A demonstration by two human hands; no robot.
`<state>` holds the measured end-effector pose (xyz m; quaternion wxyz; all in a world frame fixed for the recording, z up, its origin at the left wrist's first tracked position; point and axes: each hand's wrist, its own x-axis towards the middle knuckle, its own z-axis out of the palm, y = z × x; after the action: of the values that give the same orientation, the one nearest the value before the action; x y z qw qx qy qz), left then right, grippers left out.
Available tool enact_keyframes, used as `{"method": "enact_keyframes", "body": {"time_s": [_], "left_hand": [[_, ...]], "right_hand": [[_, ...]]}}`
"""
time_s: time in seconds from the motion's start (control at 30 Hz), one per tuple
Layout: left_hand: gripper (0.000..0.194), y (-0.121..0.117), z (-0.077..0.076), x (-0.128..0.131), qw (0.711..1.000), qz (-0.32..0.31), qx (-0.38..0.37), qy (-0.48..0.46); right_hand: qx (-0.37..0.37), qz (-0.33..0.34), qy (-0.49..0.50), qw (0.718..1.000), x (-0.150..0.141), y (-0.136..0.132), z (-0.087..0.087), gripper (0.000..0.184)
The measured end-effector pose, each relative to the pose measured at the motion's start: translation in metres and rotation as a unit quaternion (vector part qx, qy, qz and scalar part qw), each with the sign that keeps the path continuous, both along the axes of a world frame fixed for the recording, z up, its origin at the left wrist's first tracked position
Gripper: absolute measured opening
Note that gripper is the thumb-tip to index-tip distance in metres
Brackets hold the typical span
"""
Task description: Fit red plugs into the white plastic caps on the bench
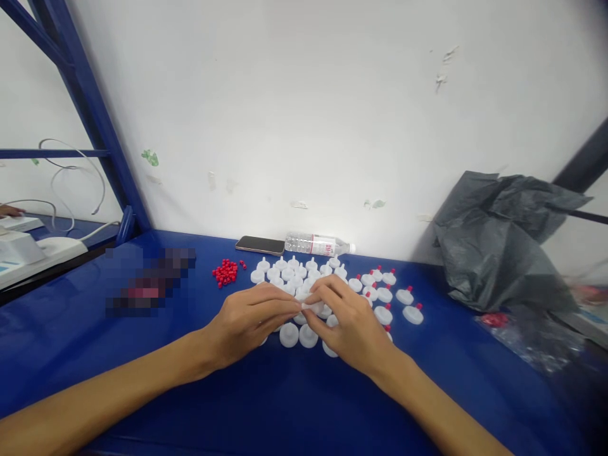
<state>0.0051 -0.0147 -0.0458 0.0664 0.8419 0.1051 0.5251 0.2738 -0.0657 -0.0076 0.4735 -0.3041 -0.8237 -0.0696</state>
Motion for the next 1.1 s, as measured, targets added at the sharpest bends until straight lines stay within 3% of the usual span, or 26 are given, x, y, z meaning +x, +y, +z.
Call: {"method": "enact_keyframes", "body": {"time_s": [0.2,0.33,0.5,0.63,0.77,0.9,1.1], "left_hand": [[0.017,-0.014,0.006,0.000,0.997,0.010,-0.061,0.035],[0.014,-0.009,0.004,0.003,0.999,0.012,-0.046,0.020],[0.039,0.008,0.002,0.001,0.997,0.073,0.013,0.026],[0.047,0.008,0.006,-0.004,0.992,0.088,-0.021,0.087],[0.044,0.001,0.006,-0.006,0.978,0.091,-0.063,0.175],[0.035,-0.003,0.000,-0.007,0.972,0.085,-0.077,0.207],[0.024,-0.004,-0.007,-0.008,0.971,0.096,-0.026,0.220]], "right_hand": [[0.002,0.004,-0.017,1.000,-0.002,0.000,-0.003,0.017],[0.006,0.008,-0.023,1.000,-0.001,0.000,-0.003,0.017],[0.011,0.030,-0.026,0.999,0.005,0.002,-0.002,0.026],[0.008,0.042,-0.035,0.998,0.006,0.001,0.000,0.039],[0.003,0.018,-0.068,0.998,0.003,-0.005,0.001,0.051],[0.035,0.016,-0.117,0.992,0.000,-0.007,-0.001,0.046],[0.088,-0.003,-0.163,0.983,0.000,-0.009,-0.004,0.040]]}}
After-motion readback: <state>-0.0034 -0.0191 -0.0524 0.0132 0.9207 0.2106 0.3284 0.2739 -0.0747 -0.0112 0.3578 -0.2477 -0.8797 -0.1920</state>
